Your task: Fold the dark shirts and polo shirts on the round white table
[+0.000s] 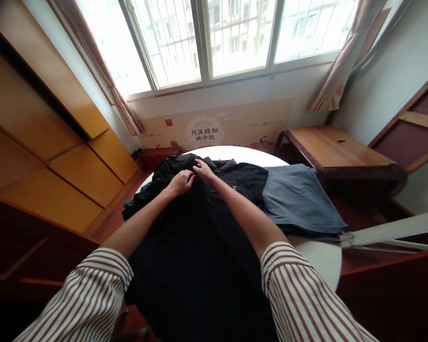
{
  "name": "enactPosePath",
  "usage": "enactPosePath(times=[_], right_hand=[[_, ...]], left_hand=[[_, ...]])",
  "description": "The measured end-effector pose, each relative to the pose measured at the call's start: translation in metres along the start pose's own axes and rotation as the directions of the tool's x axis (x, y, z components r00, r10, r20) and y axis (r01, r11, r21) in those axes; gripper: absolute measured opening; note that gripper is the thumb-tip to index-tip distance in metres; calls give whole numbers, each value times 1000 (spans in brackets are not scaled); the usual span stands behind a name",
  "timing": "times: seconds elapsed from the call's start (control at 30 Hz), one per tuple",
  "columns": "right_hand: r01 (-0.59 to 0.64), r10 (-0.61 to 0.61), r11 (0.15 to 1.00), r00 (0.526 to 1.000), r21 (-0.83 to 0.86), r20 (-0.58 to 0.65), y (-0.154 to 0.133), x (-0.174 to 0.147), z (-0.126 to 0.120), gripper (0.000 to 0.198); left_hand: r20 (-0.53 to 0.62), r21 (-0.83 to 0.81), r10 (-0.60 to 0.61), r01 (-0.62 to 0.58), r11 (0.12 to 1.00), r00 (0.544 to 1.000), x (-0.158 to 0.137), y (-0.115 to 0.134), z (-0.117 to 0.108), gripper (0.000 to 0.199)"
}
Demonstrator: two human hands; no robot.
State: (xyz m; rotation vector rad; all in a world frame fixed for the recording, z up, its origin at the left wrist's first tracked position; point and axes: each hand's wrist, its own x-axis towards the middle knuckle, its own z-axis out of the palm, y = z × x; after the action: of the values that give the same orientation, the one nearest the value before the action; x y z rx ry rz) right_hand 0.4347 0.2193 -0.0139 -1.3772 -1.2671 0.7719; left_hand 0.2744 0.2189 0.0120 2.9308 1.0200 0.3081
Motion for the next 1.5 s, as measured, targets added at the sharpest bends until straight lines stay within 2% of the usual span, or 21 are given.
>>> enactPosePath(times=[0.1, 0.2, 0.3, 0.4, 0.47, 0.53, 0.63, 0.7, 0.77, 0.83, 0.93, 1.07, 1.2, 1.33, 1.4, 1.5], right_hand=[[64, -25, 936, 993, -347, 116, 6, -6, 4, 61], [86, 79, 770, 970, -632, 228, 11, -15, 8, 62], [77, 141, 722, 956, -687, 256, 12, -20, 8, 65], [115, 37, 740, 977, -663, 210, 7, -16, -10, 56], [76, -12, 745, 995, -662, 101, 2, -11, -39, 47], [-27, 23, 725, 1000, -688, -15, 0, -11, -80, 41], [-206, 104, 652, 978, -730, -183, 4, -22, -148, 37], [-321, 131, 594, 943, -738, -304, 10, -36, -187, 41], [-412, 171, 553, 907, -724, -386, 16, -50, -214, 44], [-465, 253, 570, 884, -677, -394, 21, -61, -229, 39], [-481, 345, 691, 876, -540, -338, 27, -69, -236, 36], [-421, 275, 810, 887, -408, -370, 29, -70, -235, 39], [-395, 252, 844, 889, -363, -382, 26, -70, -236, 35], [-380, 243, 892, 859, -244, -450, 20, -75, -237, 34], [-410, 329, 903, 853, -129, -406, 17, -79, -240, 37], [-489, 474, 872, 842, 4, -260, 16, -85, -245, 43]], left_hand=[[0, 75, -145, 144, 987, 989, 4, -20, 9, 48], [53, 46, -273, 271, 961, 960, -1, -41, 21, 58], [45, 5, -309, 309, 951, 950, -4, -51, 27, 57], [-44, -32, -313, 312, 950, 949, 5, -52, 23, 49], [-158, -101, -309, 296, 950, 938, 20, -52, 17, 43], [-219, -213, -304, 259, 942, 927, 38, -57, 12, 39], [-175, -399, -360, 268, 877, 917, 65, -69, 7, 41], [-115, -538, -433, 310, 784, 894, 78, -78, 7, 44], [-61, -652, -470, 321, 687, 881, 90, -83, 7, 48], [-38, -700, -463, 307, 645, 885, 100, -85, 7, 50], [-29, -732, -447, 285, 619, 894, 116, -82, 9, 46], [-54, -737, -478, 288, 611, 877, 131, -78, 17, 37], [-80, -760, -525, 289, 582, 848, 137, -83, 21, 30], [-124, -804, -559, 247, 540, 820, 139, -94, 15, 28], [-134, -831, -573, 224, 510, 808, 137, -99, 13, 30], [-114, -865, -596, 215, 453, 795, 128, -103, 17, 32]])
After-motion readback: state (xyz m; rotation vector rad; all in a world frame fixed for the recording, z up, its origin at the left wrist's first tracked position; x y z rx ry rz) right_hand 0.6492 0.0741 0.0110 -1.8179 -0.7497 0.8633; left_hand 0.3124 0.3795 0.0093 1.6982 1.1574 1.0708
